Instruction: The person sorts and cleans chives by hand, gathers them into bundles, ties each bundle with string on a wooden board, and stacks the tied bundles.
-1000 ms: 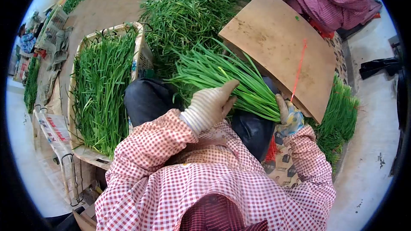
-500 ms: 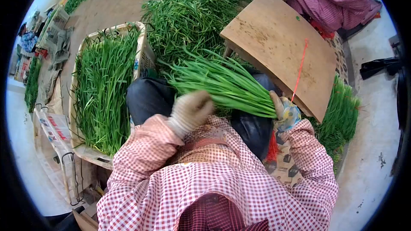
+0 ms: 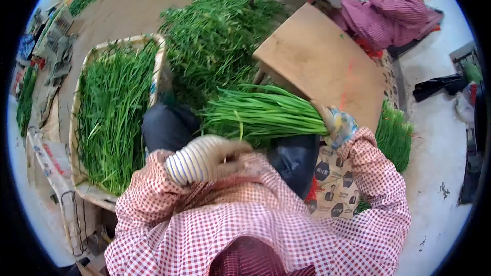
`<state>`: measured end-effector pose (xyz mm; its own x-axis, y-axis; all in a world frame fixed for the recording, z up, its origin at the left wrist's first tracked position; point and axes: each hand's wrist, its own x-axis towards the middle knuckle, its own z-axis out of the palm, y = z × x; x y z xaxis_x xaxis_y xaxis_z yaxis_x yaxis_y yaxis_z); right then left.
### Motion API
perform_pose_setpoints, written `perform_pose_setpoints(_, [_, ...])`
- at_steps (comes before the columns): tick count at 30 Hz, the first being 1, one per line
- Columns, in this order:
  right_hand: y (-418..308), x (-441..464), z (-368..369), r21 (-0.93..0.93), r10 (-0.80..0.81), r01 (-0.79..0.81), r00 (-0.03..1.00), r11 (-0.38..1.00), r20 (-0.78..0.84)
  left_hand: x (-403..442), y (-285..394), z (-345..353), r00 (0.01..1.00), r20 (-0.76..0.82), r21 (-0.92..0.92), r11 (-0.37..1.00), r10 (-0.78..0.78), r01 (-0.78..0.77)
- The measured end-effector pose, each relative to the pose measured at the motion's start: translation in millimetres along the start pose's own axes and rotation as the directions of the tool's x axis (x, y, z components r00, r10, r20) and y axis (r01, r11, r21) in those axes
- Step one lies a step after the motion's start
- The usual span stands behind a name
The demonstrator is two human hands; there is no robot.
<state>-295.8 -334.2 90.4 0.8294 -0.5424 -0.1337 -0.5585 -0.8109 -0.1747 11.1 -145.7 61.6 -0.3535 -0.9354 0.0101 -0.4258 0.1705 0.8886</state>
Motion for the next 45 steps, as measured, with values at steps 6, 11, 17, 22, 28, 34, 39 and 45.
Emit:
perform_pose_setpoints(6, [83, 110, -53, 0.944, 0.222, -0.161, 0.970, 0.289, 0.097, 36, -6, 18, 0.935, 0.329, 0.014, 0.991, -0.130, 0.132])
perform_pose_setpoints(11, [165, 112, -102, 0.664, 0.077, 0.173, 0.941, 0.727, -0.329, 55, -5, 23, 0.924, 0.323, -0.089, 0.965, -0.207, 0.247])
perform_pose_setpoints(17, [247, 20, -33, 0.430, 0.312, -0.231, 0.942, 0.873, -0.127, 56, -16, 23, 0.890, 0.297, -0.064, 0.923, -0.346, 0.380])
perform_pose_setpoints(22, [247, -31, 23, 0.218, 0.530, -0.539, 0.842, 0.814, 0.101, 66, -20, 35, 0.840, 0.322, 0.008, 0.889, -0.436, 0.458])
perform_pose_setpoints(28, [234, -40, 32, 0.069, 0.633, -0.651, 0.754, 0.756, 0.176, 96, 4, 40, 0.899, 0.241, -0.024, 0.924, -0.365, 0.382])
perform_pose_setpoints(34, [224, -60, 25, -0.022, 0.684, -0.700, 0.691, 0.714, 0.236, 111, 11, 55, 0.994, 0.068, -0.139, 0.986, -0.080, 0.089])
perform_pose_setpoints(39, [228, -64, 7, -0.040, 0.719, -0.742, 0.633, 0.669, 0.287, 108, 19, 52, 0.988, 0.127, -0.037, 0.995, -0.082, 0.087])
perform_pose_setpoints(45, [184, -4, 26, 0.086, 0.571, -0.571, 0.821, 0.817, 0.028, 92, 12, 57, 0.984, 0.106, -0.043, 0.987, -0.147, 0.152])
